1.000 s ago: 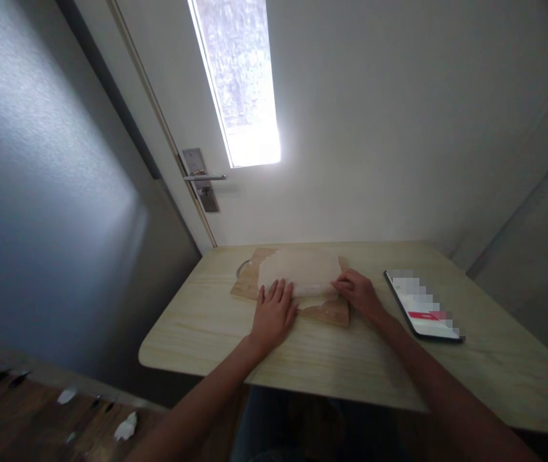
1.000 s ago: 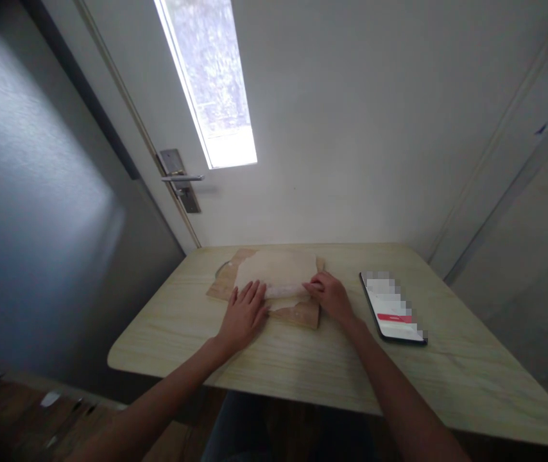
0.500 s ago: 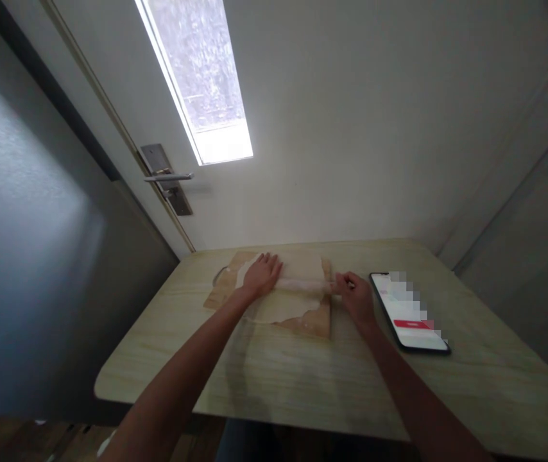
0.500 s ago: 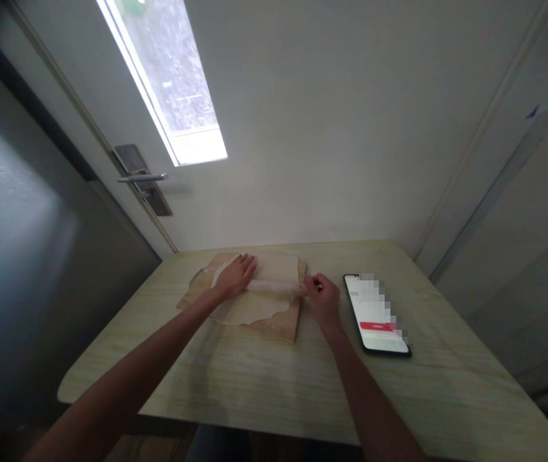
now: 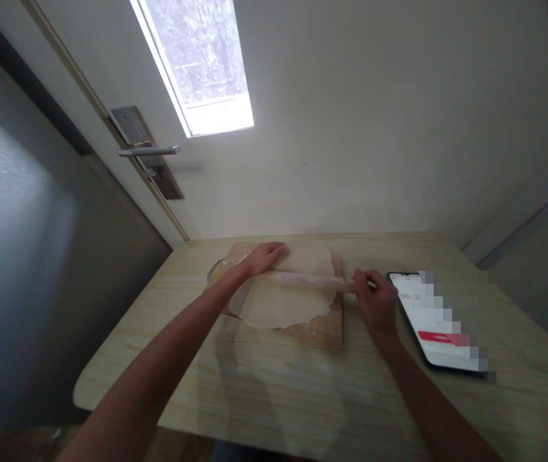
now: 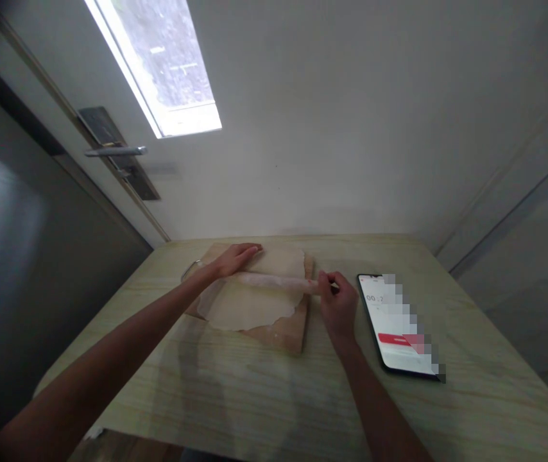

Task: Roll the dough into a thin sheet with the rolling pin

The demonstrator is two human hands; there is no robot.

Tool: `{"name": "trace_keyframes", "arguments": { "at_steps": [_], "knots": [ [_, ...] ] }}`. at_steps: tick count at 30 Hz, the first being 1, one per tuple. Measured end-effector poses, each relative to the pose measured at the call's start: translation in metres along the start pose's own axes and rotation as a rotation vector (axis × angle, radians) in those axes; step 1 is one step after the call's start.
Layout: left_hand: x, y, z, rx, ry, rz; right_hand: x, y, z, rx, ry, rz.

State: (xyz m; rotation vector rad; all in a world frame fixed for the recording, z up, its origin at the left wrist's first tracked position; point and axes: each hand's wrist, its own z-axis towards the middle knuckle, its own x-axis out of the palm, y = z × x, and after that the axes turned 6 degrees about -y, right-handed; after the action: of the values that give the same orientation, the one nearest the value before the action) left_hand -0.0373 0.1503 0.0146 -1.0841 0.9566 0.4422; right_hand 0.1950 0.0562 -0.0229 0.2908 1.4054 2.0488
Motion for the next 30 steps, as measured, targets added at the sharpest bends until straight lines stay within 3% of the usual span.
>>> {"name": "trace_keyframes", "arguments": {
  "at_steps": [5, 10, 13, 22, 30],
  "knots": [
    [-0.006, 0.000, -0.004, -0.022, 0.091, -0.018, -0.001, 0.000, 0.000, 0.007, 0.009, -0.026],
    [-0.006, 0.004, -0.006, 0.045, 0.264, 0.074, -0.001, -0.001, 0.000, 0.001, 0.027, -0.080],
    [-0.007, 0.006, -0.006, 0.071, 0.300, 0.092, -0.002, 0.001, -0.001, -0.012, 0.035, -0.109],
    [-0.005, 0.002, -0.012, 0.034, 0.211, 0.122, 0.000, 0.002, -0.004, 0.011, 0.111, -0.087],
    [0.001, -0.004, -0.040, 0.082, 0.126, 0.233, 0.001, 0.006, -0.007, 0.034, 0.112, -0.088]
  ]
}}
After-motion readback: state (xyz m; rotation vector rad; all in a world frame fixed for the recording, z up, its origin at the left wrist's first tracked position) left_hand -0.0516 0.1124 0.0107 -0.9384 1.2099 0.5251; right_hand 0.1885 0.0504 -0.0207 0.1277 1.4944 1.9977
